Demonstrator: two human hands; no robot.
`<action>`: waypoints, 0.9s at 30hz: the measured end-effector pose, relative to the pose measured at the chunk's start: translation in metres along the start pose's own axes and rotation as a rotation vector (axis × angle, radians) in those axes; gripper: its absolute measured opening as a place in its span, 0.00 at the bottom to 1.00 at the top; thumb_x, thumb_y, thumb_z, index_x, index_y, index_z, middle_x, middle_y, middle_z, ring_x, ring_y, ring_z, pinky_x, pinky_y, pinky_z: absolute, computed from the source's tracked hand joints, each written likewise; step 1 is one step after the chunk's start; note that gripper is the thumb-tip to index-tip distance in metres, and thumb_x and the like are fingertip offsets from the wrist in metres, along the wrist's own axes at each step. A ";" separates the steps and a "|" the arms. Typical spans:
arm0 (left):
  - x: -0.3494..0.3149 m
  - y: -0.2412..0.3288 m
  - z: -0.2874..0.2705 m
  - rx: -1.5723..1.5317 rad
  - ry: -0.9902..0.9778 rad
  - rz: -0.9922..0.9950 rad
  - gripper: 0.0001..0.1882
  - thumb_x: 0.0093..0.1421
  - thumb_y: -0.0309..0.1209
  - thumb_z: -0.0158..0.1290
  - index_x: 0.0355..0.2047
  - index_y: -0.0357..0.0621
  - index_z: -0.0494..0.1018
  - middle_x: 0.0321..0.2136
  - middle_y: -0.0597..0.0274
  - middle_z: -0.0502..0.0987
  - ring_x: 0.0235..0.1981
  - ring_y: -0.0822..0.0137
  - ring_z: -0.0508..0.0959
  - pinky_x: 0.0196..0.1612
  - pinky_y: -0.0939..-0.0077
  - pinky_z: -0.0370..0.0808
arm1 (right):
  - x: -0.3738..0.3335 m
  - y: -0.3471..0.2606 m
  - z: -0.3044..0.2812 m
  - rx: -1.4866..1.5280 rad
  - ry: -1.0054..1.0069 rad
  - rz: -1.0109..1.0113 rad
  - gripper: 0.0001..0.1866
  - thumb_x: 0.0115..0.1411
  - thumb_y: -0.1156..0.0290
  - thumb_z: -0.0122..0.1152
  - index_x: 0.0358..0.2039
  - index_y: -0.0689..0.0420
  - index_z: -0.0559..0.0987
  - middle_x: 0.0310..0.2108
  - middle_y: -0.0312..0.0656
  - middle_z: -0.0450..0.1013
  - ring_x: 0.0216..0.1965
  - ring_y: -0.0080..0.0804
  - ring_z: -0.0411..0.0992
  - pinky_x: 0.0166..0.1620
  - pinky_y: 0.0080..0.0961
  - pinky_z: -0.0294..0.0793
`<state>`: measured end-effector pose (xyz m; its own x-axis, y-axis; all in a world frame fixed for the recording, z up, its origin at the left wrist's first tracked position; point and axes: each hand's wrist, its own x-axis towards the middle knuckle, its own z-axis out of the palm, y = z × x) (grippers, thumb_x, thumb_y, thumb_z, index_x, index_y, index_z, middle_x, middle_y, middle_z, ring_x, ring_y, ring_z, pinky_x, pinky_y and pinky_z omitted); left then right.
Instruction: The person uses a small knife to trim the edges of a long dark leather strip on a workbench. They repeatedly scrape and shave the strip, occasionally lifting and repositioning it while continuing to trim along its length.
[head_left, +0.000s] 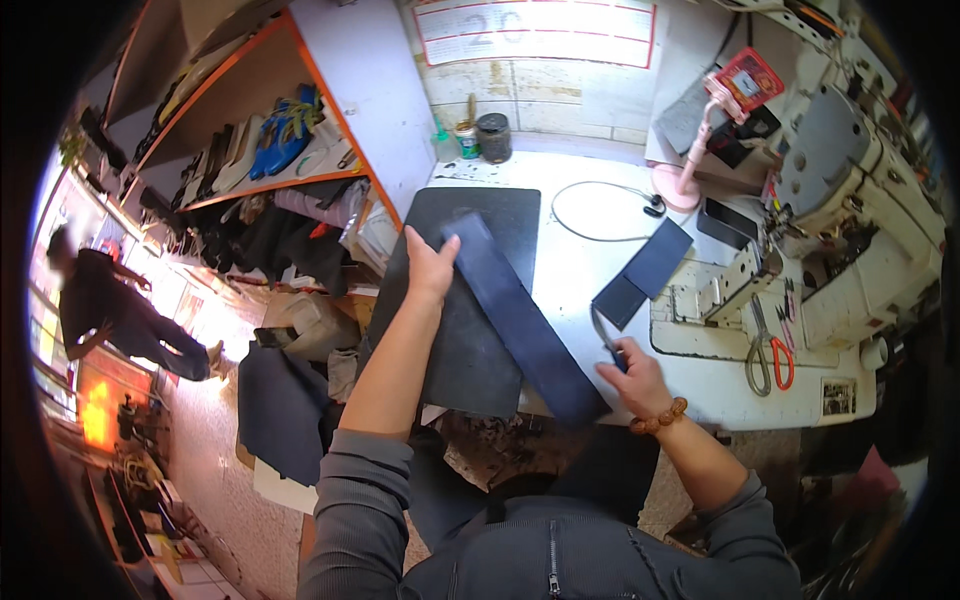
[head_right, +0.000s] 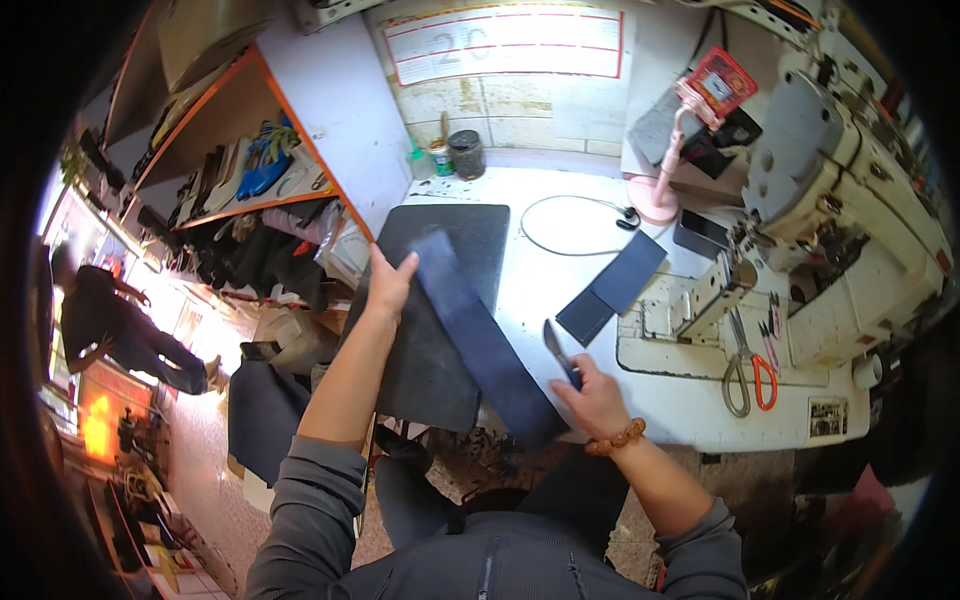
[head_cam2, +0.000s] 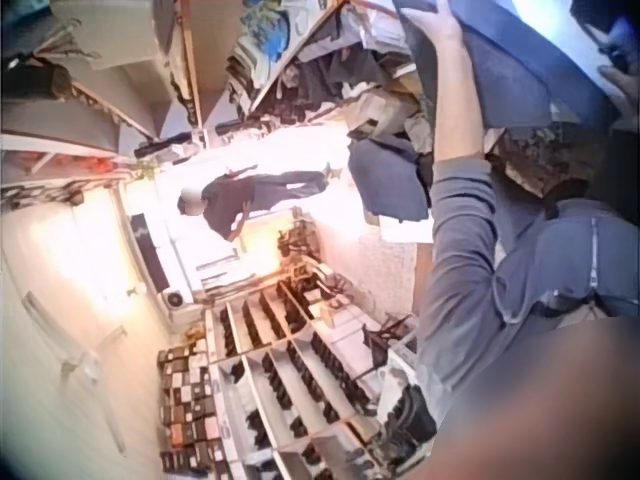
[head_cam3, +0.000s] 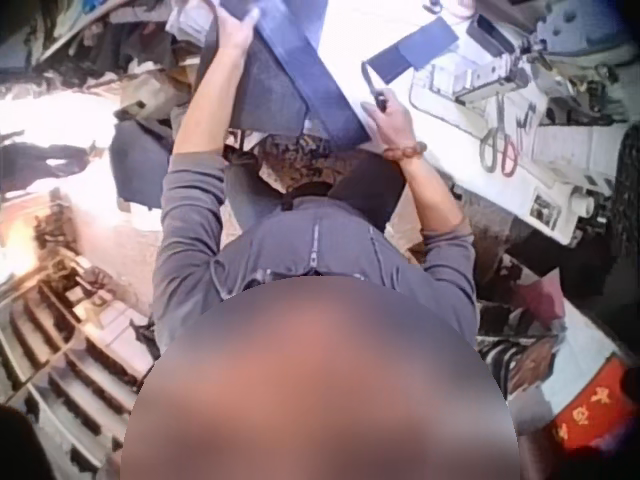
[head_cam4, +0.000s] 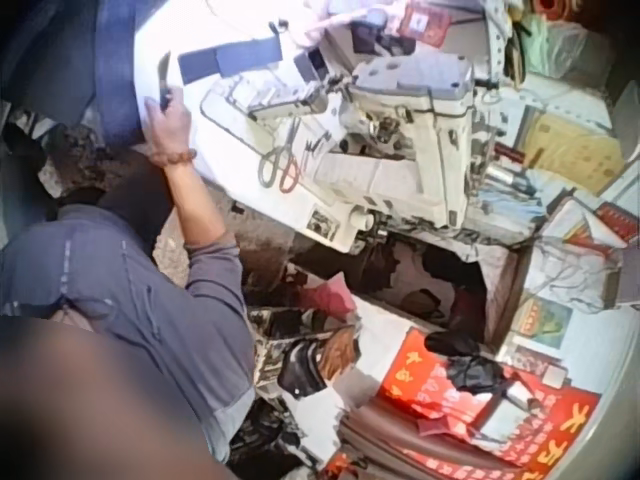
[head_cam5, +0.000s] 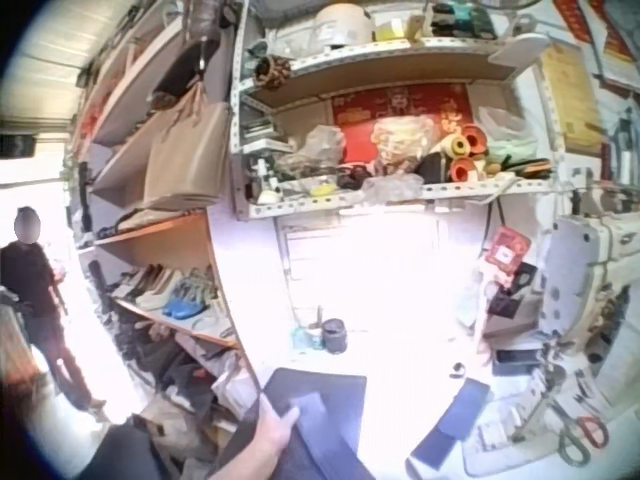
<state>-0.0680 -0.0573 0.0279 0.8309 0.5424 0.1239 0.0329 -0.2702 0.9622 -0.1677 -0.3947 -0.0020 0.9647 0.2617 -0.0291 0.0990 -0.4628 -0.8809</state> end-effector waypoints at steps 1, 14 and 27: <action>-0.003 -0.012 -0.007 0.338 -0.016 0.083 0.46 0.56 0.40 0.57 0.66 0.36 0.43 0.66 0.39 0.45 0.68 0.52 0.47 0.67 0.56 0.45 | 0.007 0.006 -0.004 -0.236 0.104 -0.082 0.15 0.55 0.60 0.62 0.39 0.54 0.73 0.20 0.44 0.73 0.22 0.41 0.74 0.26 0.34 0.71; -0.086 -0.057 -0.116 1.148 -0.284 0.245 0.41 0.61 0.47 0.47 0.64 0.31 0.47 0.65 0.41 0.47 0.67 0.47 0.47 0.66 0.53 0.46 | 0.016 0.030 -0.044 -0.948 0.164 -0.351 0.16 0.49 0.61 0.65 0.37 0.53 0.76 0.31 0.39 0.66 0.38 0.38 0.68 0.34 0.35 0.72; -0.277 -0.039 -0.076 0.346 -0.388 0.577 0.18 0.54 0.36 0.58 0.42 0.39 0.70 0.46 0.48 0.71 0.49 0.49 0.69 0.53 0.57 0.65 | 0.143 0.045 -0.051 -1.010 0.137 -0.034 0.27 0.58 0.57 0.58 0.53 0.59 0.68 0.49 0.52 0.65 0.53 0.50 0.63 0.53 0.39 0.67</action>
<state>-0.3414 -0.1364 -0.0259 0.9020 -0.0597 0.4275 -0.3458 -0.6929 0.6327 -0.0129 -0.4219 -0.0219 0.9709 0.2184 0.0988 0.2255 -0.9718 -0.0683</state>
